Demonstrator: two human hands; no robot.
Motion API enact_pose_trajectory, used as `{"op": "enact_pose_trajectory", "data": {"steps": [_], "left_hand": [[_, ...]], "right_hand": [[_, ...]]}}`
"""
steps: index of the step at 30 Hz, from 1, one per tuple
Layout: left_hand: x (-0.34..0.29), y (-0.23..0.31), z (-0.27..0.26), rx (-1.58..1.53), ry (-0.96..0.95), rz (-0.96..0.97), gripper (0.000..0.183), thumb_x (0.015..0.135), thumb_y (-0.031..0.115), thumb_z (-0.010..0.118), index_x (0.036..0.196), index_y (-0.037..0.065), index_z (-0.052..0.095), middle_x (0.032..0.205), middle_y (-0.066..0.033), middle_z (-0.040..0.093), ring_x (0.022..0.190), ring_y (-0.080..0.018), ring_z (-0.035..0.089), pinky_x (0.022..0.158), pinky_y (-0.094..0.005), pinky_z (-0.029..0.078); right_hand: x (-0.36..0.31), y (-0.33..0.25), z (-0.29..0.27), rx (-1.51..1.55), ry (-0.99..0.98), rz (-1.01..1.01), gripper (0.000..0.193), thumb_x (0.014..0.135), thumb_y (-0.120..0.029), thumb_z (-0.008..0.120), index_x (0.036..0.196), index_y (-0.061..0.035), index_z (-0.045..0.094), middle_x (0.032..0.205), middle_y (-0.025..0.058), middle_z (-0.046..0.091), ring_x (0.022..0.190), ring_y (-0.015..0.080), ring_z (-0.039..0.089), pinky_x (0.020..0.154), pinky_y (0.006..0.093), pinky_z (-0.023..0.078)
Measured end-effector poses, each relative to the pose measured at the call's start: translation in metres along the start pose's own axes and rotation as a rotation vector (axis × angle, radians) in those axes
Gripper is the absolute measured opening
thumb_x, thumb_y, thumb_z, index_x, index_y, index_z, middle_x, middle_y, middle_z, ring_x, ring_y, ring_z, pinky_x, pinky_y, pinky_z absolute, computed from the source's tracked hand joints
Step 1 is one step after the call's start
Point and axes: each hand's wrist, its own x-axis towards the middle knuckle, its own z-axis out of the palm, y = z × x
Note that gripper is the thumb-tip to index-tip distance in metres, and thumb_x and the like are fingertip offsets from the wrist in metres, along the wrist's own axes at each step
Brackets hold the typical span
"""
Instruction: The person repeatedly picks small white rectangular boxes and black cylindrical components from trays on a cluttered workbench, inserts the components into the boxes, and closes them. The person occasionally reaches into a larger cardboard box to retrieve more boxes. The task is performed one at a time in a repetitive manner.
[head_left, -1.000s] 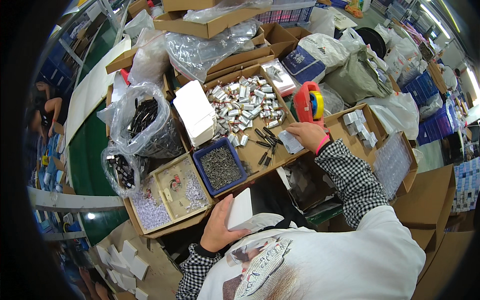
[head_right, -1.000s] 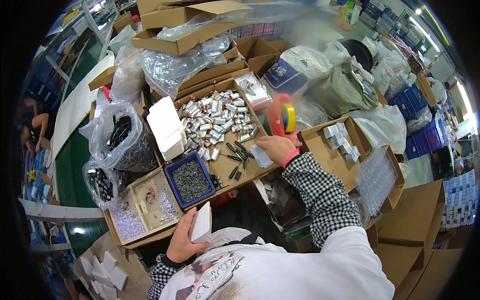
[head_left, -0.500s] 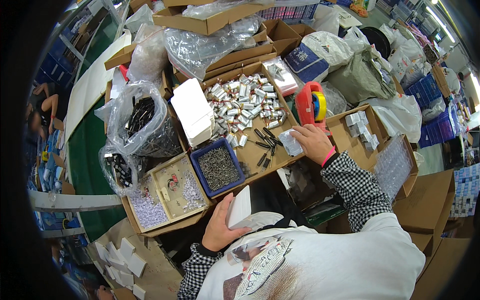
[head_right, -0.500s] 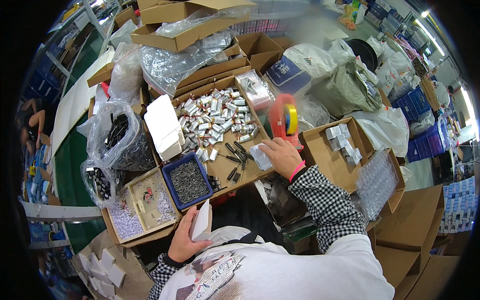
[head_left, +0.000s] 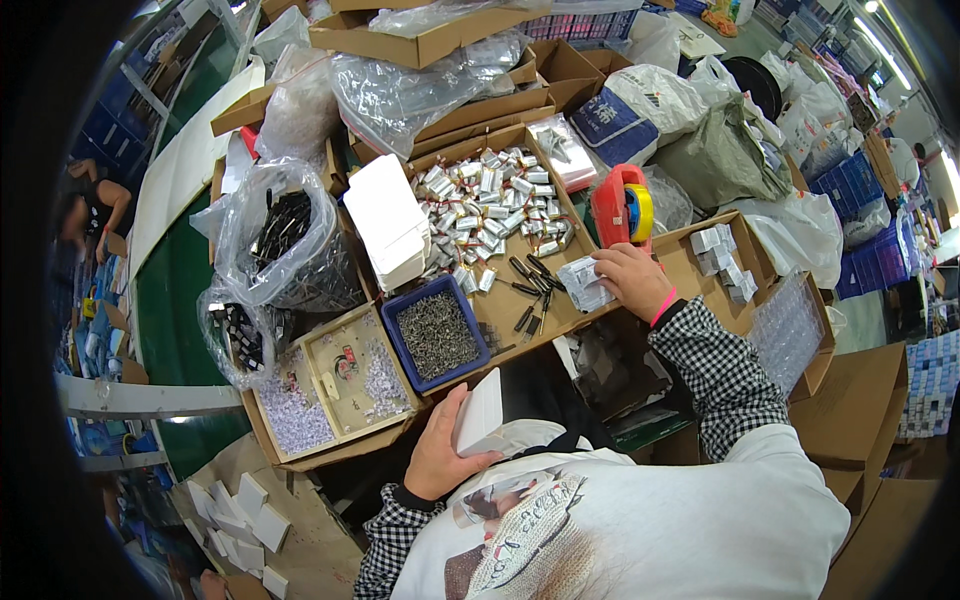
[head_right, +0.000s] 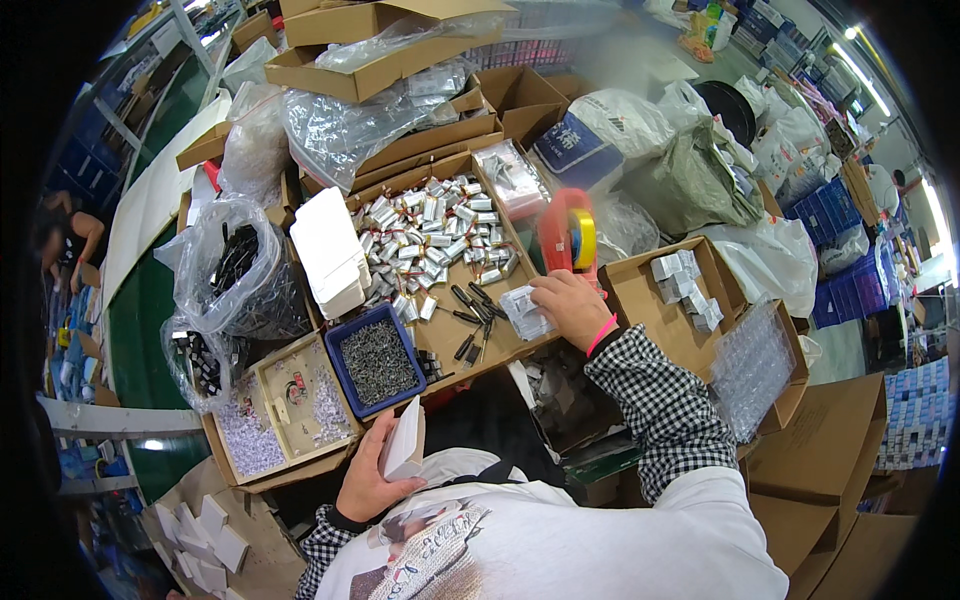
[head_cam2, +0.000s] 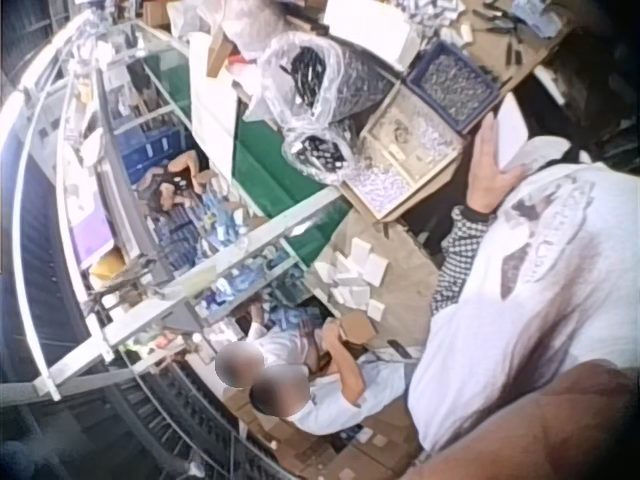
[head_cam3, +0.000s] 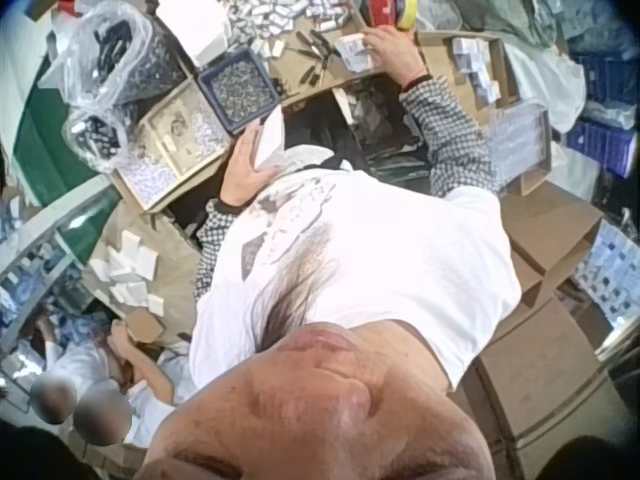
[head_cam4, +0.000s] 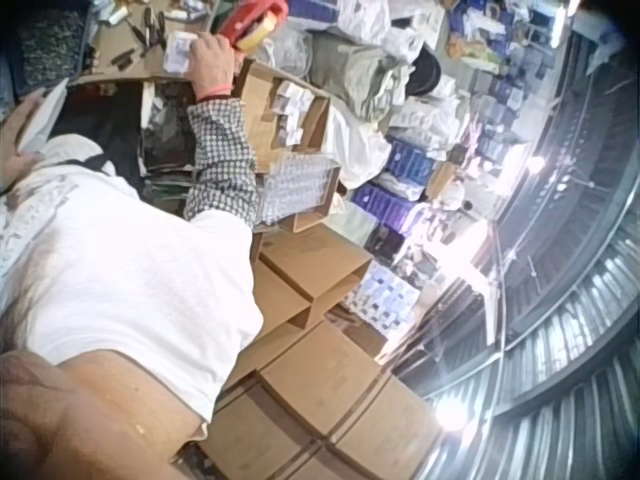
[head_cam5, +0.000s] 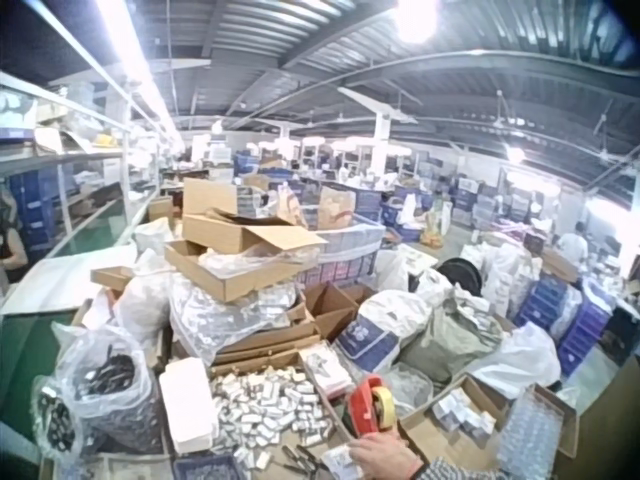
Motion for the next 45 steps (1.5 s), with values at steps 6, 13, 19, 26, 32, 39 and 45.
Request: {"op": "enact_pose_trajectory", "data": {"steps": [6,13,19,26,32,39,45], "left_hand": [[-0.002,0.0,-0.003,0.02,0.013,0.043,0.096,0.061,0.03,0.082,0.136,0.003,0.03,0.126,-0.0204,0.044,0.115,-0.0327,0.047,0.097,-0.0355,0.038],[-0.013,-0.004,-0.003,0.01,0.084,0.051,0.096,0.06,0.03,0.082,0.136,0.003,0.03,0.126,-0.0201,0.045,0.114,-0.0324,0.048,0.096,-0.0354,0.039],[-0.03,-0.006,-0.009,-0.001,0.149,-0.008,0.095,0.061,0.03,0.082,0.136,0.003,0.03,0.126,-0.02,0.045,0.114,-0.0323,0.048,0.096,-0.0352,0.038],[-0.039,-0.009,-0.008,-0.044,0.184,-0.038,0.095,0.061,0.03,0.082,0.136,0.003,0.03,0.125,-0.0199,0.045,0.114,-0.0321,0.048,0.097,-0.035,0.038],[-0.049,-0.021,-0.011,-0.21,0.222,-0.045,0.101,0.06,0.035,0.083,0.138,0.003,0.027,0.127,-0.0169,0.043,0.116,-0.0271,0.046,0.098,-0.0334,0.037],[-0.052,-0.042,-0.014,-0.771,0.154,-0.012,0.099,0.073,0.058,0.064,0.14,-0.001,0.022,0.129,-0.0107,0.039,0.115,-0.0192,0.043,0.097,-0.0314,0.036],[-0.049,-0.043,-0.025,-0.996,-0.005,-0.13,0.099,0.069,0.076,0.051,0.128,-0.003,0.037,0.109,-0.0152,0.055,0.1,-0.0203,0.056,0.087,-0.0331,0.045]], "right_hand": [[0.027,0.003,-0.028,0.139,0.002,-0.116,0.013,0.078,-0.011,0.061,0.085,-0.004,0.054,0.113,0.0118,0.056,0.11,0.028,0.048,0.093,0.0367,0.04],[0.064,-0.009,-0.024,0.538,-0.34,0.241,0.029,0.082,-0.01,0.06,0.105,-0.0037,0.043,0.076,0.012,0.057,0.075,0.0274,0.06,0.066,0.0373,0.044],[0.098,-0.012,0.03,0.533,-0.523,0.142,0.038,0.074,-0.02,0.069,0.108,-0.0077,0.055,0.091,0.0157,0.063,0.089,0.0287,0.062,0.079,0.0351,0.047],[0.141,-0.025,0.093,0.419,-0.483,0.209,0.044,0.069,-0.033,0.071,0.101,-0.0048,0.061,0.097,0.0161,0.063,0.09,0.0311,0.061,0.079,0.0362,0.048],[0.147,-0.042,0.114,0.31,-0.533,0.34,0.047,0.067,-0.036,0.073,0.096,-0.0029,0.058,0.091,0.0159,0.062,0.088,0.0306,0.06,0.076,0.0372,0.047],[0.12,-0.042,0.067,0.451,-0.248,0.398,0.035,0.068,-0.025,0.073,0.09,-0.0045,0.056,0.084,0.0114,0.062,0.079,0.0251,0.061,0.073,0.0326,0.049],[0.096,-0.118,-0.011,1.243,0.01,0.335,0.028,0.077,0.003,0.065,0.101,-0.0016,0.051,0.09,0.0067,0.061,0.085,0.0134,0.06,0.072,0.0241,0.049]]}}
